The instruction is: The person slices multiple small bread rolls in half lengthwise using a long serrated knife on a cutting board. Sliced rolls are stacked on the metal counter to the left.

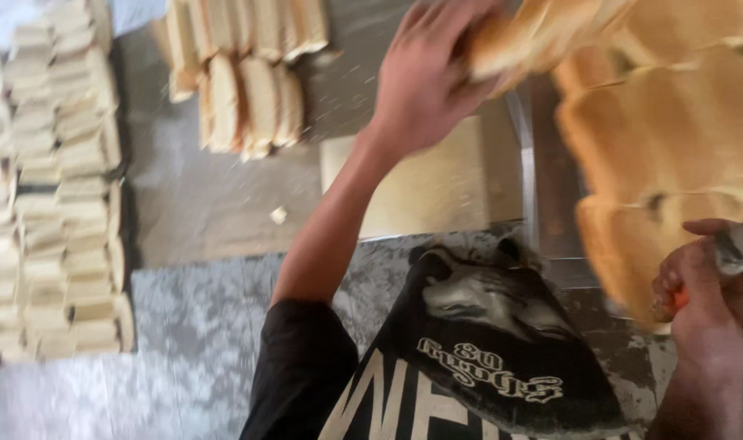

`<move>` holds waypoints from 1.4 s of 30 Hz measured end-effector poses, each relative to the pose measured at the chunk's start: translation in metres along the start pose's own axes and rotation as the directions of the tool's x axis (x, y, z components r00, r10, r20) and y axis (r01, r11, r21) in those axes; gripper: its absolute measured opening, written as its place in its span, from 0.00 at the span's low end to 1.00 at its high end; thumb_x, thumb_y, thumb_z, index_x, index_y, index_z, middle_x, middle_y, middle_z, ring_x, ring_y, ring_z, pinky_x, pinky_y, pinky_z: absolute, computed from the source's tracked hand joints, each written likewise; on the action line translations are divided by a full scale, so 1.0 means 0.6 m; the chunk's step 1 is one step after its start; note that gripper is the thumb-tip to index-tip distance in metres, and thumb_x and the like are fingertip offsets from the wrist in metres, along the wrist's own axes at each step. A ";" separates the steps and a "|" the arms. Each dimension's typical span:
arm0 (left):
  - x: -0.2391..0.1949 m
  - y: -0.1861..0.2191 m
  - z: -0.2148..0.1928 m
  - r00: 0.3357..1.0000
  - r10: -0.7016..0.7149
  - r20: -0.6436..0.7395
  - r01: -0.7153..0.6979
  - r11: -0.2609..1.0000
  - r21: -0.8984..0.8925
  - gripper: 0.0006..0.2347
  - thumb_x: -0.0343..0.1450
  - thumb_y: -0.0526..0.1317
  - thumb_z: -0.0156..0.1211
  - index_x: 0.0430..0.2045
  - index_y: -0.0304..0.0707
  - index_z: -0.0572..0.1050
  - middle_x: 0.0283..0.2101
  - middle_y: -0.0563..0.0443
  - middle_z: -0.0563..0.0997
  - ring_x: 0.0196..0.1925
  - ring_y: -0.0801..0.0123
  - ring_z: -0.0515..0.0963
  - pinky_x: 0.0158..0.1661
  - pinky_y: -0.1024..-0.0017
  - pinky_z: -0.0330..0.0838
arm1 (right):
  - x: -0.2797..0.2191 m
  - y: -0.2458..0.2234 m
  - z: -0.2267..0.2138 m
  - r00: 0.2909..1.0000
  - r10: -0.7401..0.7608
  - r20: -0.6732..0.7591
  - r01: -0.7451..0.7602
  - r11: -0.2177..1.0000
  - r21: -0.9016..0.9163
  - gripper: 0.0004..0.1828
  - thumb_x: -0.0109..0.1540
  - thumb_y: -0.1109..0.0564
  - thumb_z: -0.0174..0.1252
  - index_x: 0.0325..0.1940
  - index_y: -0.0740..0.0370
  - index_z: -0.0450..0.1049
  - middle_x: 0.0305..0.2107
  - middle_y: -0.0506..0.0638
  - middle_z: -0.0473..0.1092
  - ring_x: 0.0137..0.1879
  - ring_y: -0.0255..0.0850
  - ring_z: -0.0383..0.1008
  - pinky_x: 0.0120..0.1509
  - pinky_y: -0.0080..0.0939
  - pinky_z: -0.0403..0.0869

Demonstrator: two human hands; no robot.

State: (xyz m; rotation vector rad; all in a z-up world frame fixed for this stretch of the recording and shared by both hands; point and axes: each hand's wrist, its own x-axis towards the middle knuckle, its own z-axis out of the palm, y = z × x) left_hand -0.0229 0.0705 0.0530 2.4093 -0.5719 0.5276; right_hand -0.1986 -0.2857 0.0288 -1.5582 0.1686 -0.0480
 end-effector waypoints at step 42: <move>-0.402 -0.071 0.039 0.849 -0.483 0.212 0.470 0.875 0.113 0.50 0.61 0.65 0.69 0.75 0.45 0.48 0.79 0.42 0.48 0.83 0.51 0.43 0.77 0.45 0.38 | -0.238 0.245 0.158 0.883 0.230 0.410 0.184 0.633 -0.752 0.37 0.66 0.57 0.53 0.81 0.45 0.54 0.52 0.65 0.75 0.42 0.56 0.81 0.42 0.50 0.75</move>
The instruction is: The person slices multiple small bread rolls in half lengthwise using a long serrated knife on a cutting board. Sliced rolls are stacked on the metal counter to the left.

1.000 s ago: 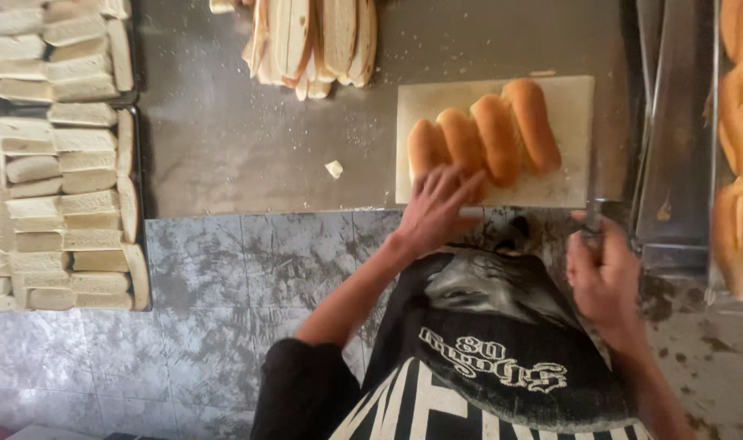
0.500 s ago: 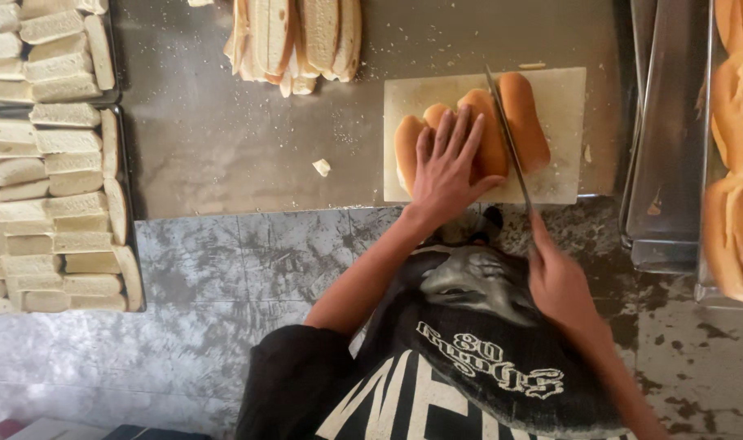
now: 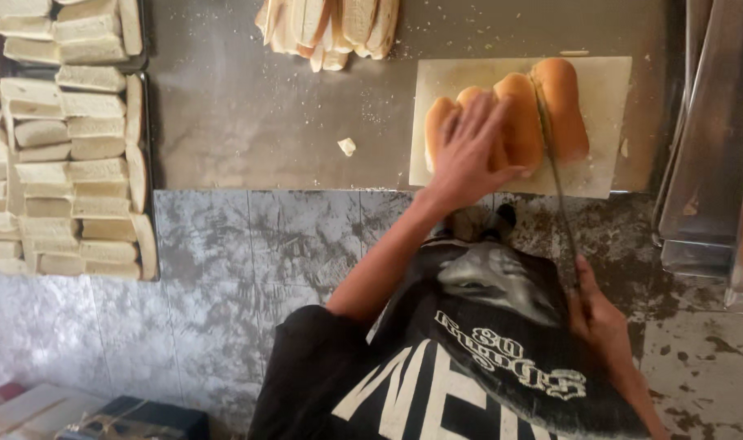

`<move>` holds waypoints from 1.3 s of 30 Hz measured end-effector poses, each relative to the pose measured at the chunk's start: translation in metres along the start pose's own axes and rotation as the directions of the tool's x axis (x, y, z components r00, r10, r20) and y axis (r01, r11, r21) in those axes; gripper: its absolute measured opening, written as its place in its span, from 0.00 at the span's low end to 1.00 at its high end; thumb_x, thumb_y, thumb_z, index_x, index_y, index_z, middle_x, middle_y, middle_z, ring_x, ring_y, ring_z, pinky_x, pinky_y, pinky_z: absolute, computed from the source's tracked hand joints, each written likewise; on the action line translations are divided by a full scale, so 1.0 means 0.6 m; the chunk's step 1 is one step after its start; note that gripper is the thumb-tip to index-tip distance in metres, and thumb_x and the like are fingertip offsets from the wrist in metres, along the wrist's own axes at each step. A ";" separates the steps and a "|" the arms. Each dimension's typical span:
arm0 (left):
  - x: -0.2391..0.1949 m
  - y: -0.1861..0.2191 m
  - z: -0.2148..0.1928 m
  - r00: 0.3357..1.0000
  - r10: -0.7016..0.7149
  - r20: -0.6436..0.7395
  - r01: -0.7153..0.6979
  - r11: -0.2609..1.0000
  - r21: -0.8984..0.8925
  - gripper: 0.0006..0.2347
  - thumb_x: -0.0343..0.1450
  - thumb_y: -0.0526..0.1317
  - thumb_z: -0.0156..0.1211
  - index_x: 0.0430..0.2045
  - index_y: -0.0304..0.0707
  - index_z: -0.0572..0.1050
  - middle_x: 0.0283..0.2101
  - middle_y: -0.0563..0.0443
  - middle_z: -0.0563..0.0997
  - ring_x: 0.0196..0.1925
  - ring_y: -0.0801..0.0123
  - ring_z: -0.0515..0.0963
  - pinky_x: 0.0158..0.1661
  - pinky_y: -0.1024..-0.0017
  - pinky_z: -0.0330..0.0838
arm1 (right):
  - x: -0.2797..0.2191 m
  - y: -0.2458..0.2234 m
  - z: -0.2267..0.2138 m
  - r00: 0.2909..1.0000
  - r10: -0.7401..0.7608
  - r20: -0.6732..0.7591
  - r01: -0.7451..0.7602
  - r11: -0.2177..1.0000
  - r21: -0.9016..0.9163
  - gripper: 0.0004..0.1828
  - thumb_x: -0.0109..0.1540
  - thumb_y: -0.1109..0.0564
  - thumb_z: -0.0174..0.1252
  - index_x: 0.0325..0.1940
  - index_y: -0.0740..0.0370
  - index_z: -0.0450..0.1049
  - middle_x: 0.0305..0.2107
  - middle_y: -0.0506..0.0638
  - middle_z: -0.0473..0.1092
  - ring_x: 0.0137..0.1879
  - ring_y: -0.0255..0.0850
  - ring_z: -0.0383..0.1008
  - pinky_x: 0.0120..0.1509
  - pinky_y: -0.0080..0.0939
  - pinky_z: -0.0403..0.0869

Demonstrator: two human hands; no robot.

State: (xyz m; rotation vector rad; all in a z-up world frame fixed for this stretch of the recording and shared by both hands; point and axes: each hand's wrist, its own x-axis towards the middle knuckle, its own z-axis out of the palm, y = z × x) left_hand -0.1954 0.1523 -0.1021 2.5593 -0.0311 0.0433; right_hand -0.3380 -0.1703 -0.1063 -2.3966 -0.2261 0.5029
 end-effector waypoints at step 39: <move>0.002 -0.034 0.028 0.938 -0.340 -0.062 0.277 0.847 -0.454 0.40 0.61 0.44 0.78 0.70 0.48 0.61 0.64 0.37 0.66 0.61 0.48 0.75 0.56 0.59 0.77 | 0.135 -0.132 -0.059 0.991 0.133 0.019 -0.134 0.985 0.109 0.36 0.72 0.59 0.49 0.85 0.48 0.50 0.28 0.70 0.73 0.24 0.39 0.59 0.32 0.42 0.66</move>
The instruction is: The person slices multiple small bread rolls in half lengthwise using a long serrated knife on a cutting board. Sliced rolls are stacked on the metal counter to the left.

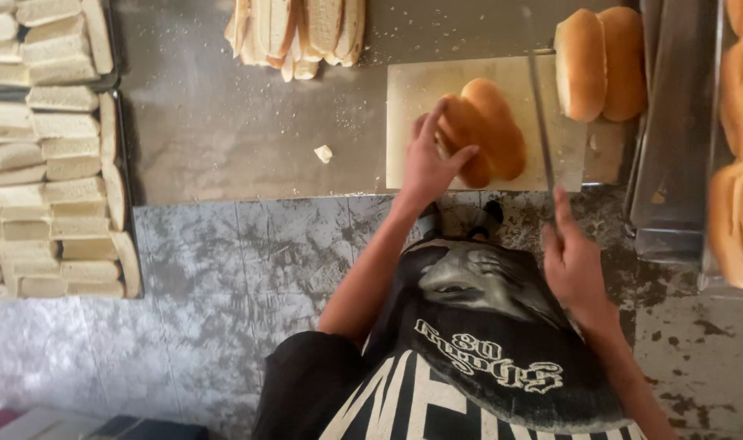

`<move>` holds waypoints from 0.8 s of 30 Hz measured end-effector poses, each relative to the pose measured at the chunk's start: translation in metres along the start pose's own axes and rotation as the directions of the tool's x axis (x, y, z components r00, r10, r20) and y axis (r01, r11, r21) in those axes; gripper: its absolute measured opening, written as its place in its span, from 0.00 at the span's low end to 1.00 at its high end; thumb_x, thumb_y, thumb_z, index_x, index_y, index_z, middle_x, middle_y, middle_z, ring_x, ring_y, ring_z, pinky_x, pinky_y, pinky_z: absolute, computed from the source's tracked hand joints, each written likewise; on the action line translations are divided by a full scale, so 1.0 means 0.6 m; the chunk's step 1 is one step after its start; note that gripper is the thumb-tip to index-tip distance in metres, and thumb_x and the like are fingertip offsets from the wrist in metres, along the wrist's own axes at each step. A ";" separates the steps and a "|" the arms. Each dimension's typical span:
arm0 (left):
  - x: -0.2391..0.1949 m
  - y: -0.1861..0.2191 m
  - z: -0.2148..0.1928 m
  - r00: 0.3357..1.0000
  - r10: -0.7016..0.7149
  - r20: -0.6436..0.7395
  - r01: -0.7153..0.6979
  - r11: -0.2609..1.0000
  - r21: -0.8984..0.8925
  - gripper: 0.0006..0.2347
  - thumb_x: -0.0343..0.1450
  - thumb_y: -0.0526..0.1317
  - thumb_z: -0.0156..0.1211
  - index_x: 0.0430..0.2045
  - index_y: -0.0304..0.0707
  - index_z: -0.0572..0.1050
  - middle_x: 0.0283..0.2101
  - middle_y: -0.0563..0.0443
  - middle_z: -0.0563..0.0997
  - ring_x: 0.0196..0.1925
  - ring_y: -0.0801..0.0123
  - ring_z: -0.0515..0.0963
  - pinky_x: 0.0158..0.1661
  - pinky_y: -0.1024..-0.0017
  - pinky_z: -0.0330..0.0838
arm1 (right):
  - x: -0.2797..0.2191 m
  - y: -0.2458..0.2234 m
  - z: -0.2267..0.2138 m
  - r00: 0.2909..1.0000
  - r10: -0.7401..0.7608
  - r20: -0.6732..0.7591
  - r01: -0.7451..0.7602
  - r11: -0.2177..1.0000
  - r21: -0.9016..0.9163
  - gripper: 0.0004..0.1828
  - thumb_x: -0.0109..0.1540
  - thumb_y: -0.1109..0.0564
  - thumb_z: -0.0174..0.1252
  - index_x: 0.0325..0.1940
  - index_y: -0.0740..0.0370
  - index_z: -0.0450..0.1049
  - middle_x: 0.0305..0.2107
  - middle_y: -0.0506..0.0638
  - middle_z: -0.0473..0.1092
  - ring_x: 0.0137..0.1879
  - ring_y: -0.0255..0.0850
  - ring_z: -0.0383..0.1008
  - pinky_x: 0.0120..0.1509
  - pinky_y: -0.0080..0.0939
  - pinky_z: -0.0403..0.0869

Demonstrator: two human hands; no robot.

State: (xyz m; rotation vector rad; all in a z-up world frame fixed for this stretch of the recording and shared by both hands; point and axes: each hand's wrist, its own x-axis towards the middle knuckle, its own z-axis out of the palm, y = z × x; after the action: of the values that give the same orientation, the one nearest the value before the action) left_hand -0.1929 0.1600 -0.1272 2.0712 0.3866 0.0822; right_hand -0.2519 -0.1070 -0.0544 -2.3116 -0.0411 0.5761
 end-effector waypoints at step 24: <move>-0.003 0.055 0.000 1.000 -0.005 0.016 0.003 0.987 0.159 0.43 0.61 0.53 0.75 0.68 0.32 0.57 0.58 0.28 0.65 0.57 0.42 0.73 0.55 0.55 0.74 | -0.034 0.066 0.057 0.978 -0.116 0.173 0.143 0.978 -0.155 0.38 0.69 0.56 0.48 0.82 0.38 0.47 0.38 0.72 0.75 0.42 0.68 0.77 0.48 0.60 0.74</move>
State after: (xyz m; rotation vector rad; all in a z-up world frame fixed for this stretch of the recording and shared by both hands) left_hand -0.1870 0.1444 -0.0988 2.2267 0.3982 0.0327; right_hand -0.2899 -0.1175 -0.0945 -2.3946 -0.3282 0.7173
